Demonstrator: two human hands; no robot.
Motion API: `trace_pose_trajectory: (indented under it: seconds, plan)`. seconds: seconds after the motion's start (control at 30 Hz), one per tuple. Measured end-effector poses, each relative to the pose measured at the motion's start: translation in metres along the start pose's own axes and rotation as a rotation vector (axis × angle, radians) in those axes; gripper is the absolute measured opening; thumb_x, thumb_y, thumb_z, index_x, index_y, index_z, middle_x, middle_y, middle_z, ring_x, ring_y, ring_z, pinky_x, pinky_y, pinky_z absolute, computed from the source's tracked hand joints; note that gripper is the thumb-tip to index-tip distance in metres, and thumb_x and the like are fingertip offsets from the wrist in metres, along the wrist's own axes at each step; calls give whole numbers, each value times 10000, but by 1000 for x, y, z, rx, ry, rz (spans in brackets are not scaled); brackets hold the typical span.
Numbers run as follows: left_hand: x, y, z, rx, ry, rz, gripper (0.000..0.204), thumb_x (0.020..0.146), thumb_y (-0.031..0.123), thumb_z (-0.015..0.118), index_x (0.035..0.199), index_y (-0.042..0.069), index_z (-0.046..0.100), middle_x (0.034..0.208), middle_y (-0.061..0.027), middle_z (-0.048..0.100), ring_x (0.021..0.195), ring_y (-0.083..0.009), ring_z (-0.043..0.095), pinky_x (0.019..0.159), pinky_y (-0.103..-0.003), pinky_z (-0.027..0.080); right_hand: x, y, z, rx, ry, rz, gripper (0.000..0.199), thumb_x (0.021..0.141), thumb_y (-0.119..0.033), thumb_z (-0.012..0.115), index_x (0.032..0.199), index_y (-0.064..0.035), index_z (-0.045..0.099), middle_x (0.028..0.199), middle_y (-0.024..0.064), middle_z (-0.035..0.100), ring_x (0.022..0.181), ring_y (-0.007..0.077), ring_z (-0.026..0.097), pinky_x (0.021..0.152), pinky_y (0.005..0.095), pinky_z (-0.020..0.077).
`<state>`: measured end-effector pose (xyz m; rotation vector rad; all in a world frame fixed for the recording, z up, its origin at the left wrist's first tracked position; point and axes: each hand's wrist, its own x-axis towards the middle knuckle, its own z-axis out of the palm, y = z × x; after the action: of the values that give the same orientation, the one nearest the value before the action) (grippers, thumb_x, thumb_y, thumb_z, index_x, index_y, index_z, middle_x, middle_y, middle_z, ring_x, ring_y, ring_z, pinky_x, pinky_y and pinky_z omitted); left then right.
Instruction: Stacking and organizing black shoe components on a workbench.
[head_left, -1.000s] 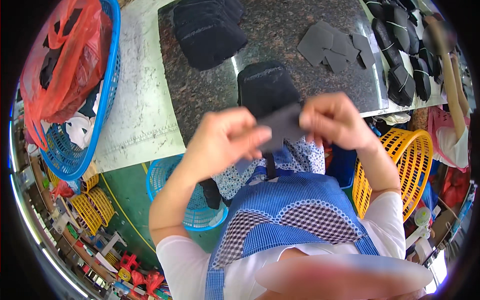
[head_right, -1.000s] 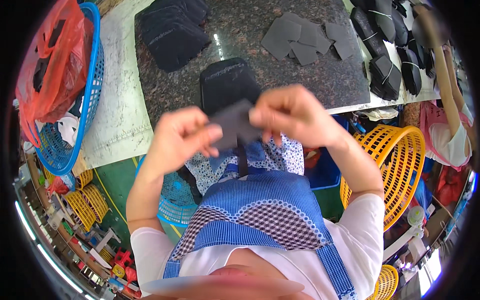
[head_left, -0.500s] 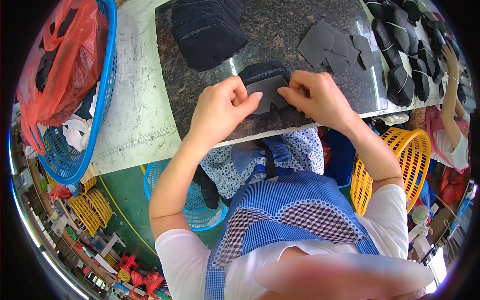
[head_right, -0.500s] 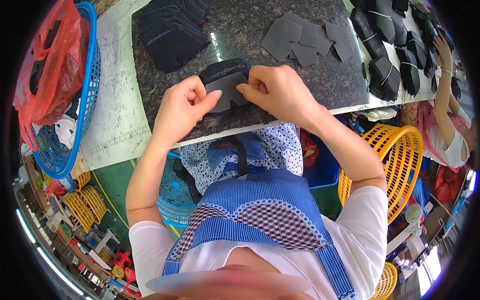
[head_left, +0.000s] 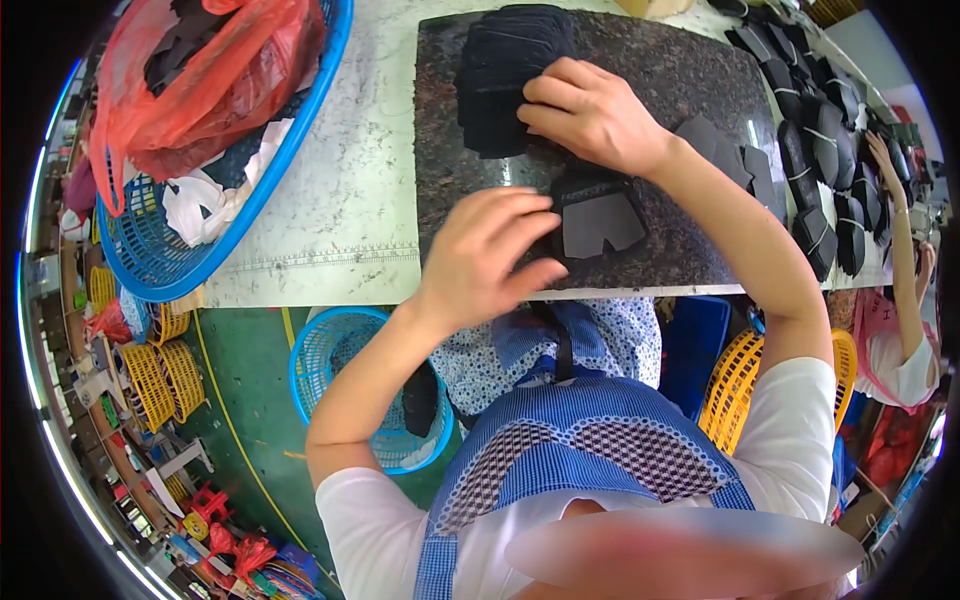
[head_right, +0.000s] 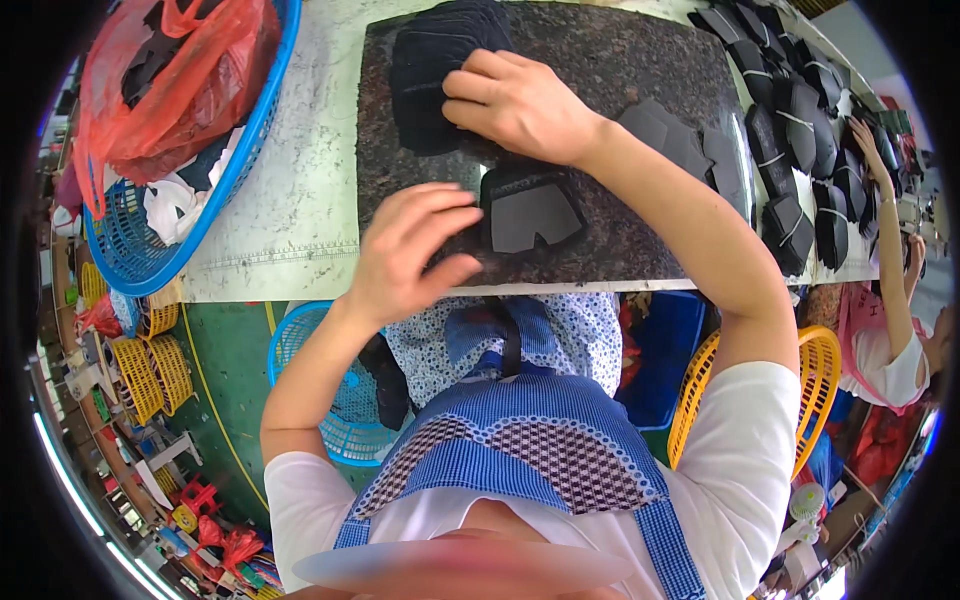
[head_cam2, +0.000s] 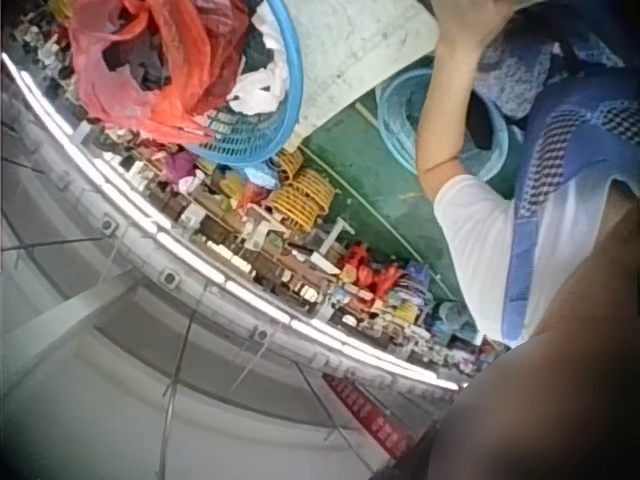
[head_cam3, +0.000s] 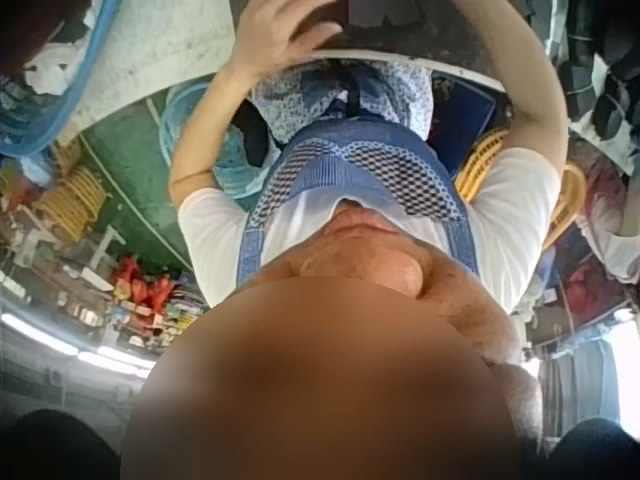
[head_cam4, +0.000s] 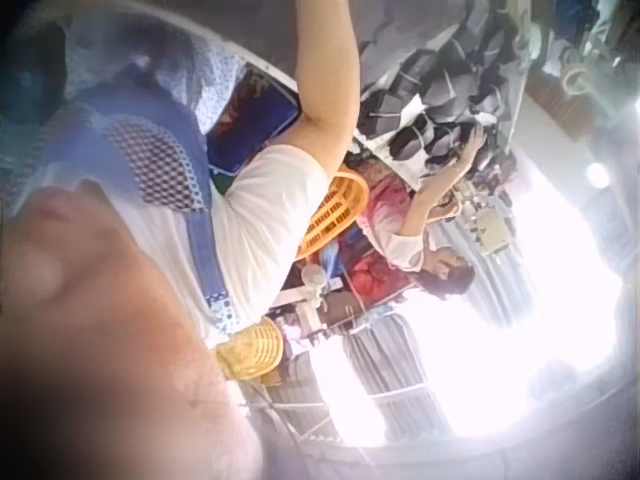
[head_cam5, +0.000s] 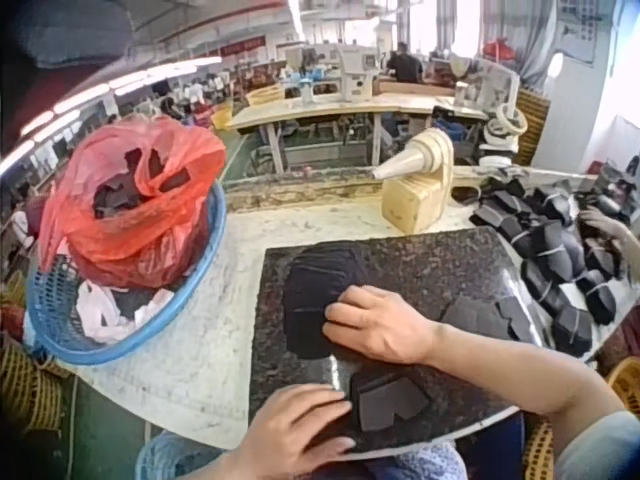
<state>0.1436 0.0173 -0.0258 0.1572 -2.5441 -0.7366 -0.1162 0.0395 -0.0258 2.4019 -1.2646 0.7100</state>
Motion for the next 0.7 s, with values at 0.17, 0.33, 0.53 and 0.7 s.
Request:
trace_pose_trajectory:
  seconds: [0.17, 0.33, 0.53, 0.7]
  plan:
    - [4, -35, -3, 168, 93, -21, 472, 854, 323, 773, 1185, 7, 659, 1240, -141, 626, 1156, -341, 595, 983, -442, 480, 10, -1, 1, 41, 45, 9, 185, 766, -115, 720, 940, -56, 698, 993, 38, 637, 905, 219, 635, 768, 333, 547]
    - [12, -43, 3, 266, 54, -53, 569, 870, 353, 759, 1247, -49, 621, 1315, -164, 586, 1228, -361, 547, 1027, -451, 449, 14, -19, -62, 606, 422, 885, 75, 888, -73, 732, 937, -17, 731, 906, 69, 714, 860, 179, 676, 744, 306, 529]
    - [28, -37, 8, 215, 211, -42, 425, 816, 225, 806, 1163, 16, 675, 1214, -117, 655, 1102, -327, 626, 951, -429, 494, -75, -89, -64, 254, 19, 446, 240, 743, -97, 822, 973, -78, 753, 1039, 60, 727, 1037, 281, 664, 862, 396, 549]
    - [28, 17, 18, 46, -111, 290, 423, 832, 269, 782, 1177, 44, 686, 1282, -118, 654, 1205, -316, 620, 1023, -448, 487, -93, -70, -99, 214, 237, 741, 264, 786, -86, 799, 1040, -53, 736, 1033, 72, 727, 1042, 299, 660, 951, 410, 509]
